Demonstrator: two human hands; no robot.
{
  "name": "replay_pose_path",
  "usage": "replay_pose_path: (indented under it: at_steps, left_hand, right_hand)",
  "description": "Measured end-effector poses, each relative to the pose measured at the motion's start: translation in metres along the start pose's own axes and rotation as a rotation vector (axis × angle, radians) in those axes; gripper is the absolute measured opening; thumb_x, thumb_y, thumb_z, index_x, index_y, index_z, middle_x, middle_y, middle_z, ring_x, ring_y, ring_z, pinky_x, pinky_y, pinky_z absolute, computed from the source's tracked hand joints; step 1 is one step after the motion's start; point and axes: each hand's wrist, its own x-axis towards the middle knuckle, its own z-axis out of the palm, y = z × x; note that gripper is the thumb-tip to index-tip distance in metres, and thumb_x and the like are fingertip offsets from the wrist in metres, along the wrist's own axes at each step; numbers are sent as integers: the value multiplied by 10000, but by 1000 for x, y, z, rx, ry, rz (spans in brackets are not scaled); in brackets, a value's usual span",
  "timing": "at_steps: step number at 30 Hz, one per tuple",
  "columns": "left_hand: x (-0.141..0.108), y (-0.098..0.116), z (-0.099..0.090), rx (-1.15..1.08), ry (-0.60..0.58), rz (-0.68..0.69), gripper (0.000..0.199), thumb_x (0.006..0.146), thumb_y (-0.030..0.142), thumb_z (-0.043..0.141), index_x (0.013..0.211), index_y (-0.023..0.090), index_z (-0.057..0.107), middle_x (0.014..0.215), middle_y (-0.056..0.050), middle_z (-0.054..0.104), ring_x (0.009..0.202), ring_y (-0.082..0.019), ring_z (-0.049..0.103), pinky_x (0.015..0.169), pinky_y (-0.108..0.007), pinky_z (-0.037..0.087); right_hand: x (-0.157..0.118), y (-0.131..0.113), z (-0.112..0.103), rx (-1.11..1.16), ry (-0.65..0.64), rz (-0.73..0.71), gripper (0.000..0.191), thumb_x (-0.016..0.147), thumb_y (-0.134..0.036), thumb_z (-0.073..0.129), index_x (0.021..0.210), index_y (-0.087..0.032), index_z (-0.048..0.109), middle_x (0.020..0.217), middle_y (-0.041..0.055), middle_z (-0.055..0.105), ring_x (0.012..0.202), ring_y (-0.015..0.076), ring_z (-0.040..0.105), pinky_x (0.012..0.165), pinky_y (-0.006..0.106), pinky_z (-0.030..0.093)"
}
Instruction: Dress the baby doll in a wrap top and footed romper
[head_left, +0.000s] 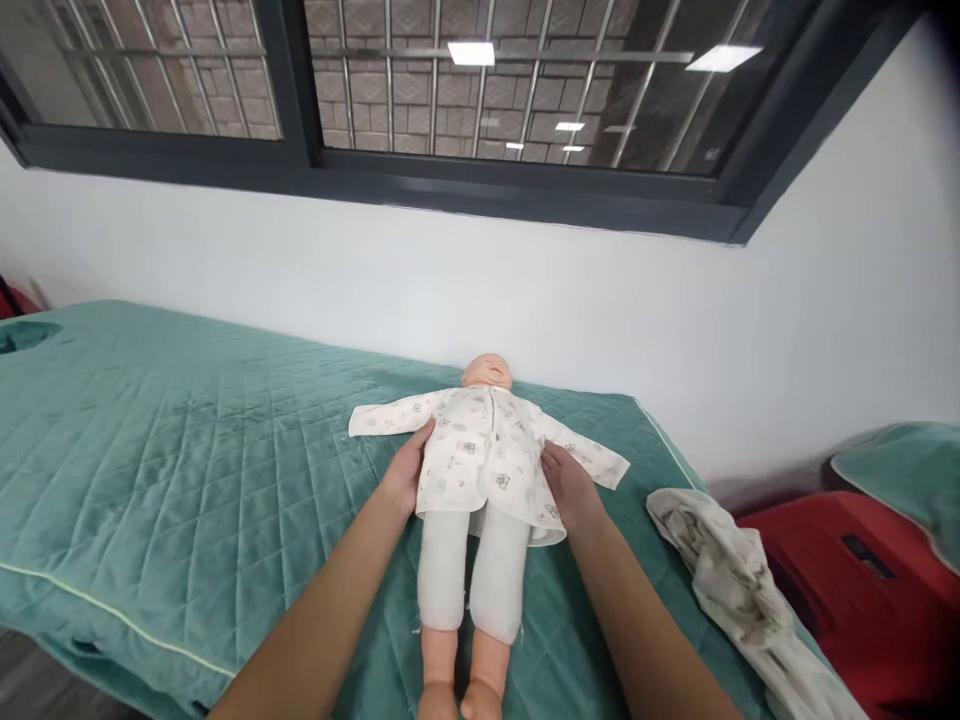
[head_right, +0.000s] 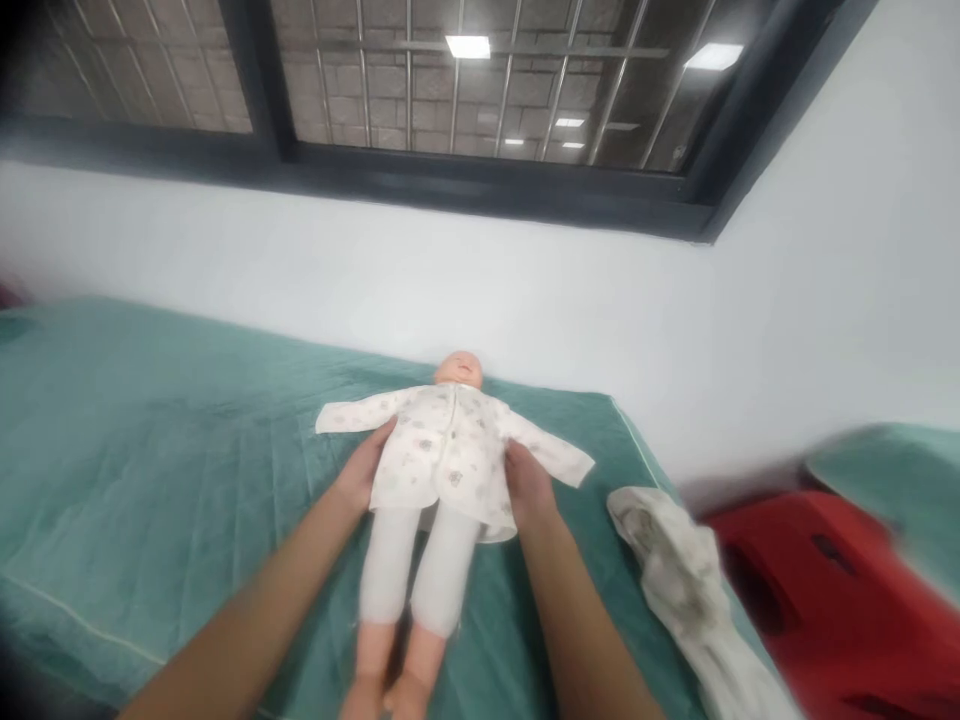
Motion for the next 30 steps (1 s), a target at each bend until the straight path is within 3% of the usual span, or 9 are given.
replay_pose_path:
  at_steps: [4, 10, 15, 19, 21, 25, 30]
  left_hand:
    - [22, 8, 7, -151, -14, -23, 455, 861, 334, 629, 1244, 90, 608, 1027, -140, 742, 941, -273, 718, 884, -397, 572]
    - [48, 12, 19, -174, -5, 21, 393, 868, 270, 615, 1216, 87, 623, 1005, -126, 749, 910, -255, 725, 882, -381, 576]
    - [56, 10, 12, -184, 14, 5, 412, 874, 289, 604, 1237, 94, 610, 1044, -130, 742, 974, -276, 711, 929, -413, 556]
    - [61, 16, 1, -221, 47, 23, 457, 895, 403, 578, 1228, 90, 604, 1100, -164, 718, 1030, -303, 690, 942, -453, 550]
    - [66, 22, -7, -259, 150, 119, 477, 909, 450, 552, 1218, 89, 597, 1126, -184, 702, 1046, -302, 683, 931, -454, 558]
    - [72, 37, -28, -351, 381, 436, 422, 967, 473, 443, 1198, 150, 588, 1174, -157, 681, 1087, -260, 669, 912, -436, 576]
    - [69, 49, -43, -344, 610, 758, 242, 990, 320, 451, 1083, 167, 615, 1187, -110, 671, 1114, -204, 653, 939, -389, 568]
  right_hand:
    - [8, -4, 15, 98, 9, -22, 186, 820, -198, 552, 893, -157, 717, 866, 70, 772, 908, 248, 727, 850, 359, 595]
    - [26, -20, 13, 136, 31, -65, 201, 799, -159, 555, 917, -153, 718, 804, 55, 771, 856, 241, 734, 816, 351, 595]
    - [28, -15, 3, 105, -52, 82, 227, 820, -230, 546, 939, -144, 720, 814, 74, 767, 876, 261, 732, 789, 375, 593]
    - [28, -17, -8, 125, -33, 110, 185, 836, -257, 542, 886, -165, 694, 769, 70, 747, 852, 259, 729, 770, 382, 596]
    - [30, -22, -13, 169, 20, 73, 149, 846, -243, 536, 858, -176, 668, 749, 57, 728, 805, 240, 724, 751, 368, 599]
    - [34, -32, -14, 257, 143, -29, 128, 870, -183, 496, 803, -188, 604, 692, 21, 663, 666, 175, 676, 685, 304, 597]
    - [33, -37, -11, 298, 206, -138, 110, 837, -139, 514, 758, -212, 538, 622, -32, 553, 527, 113, 552, 539, 215, 547]
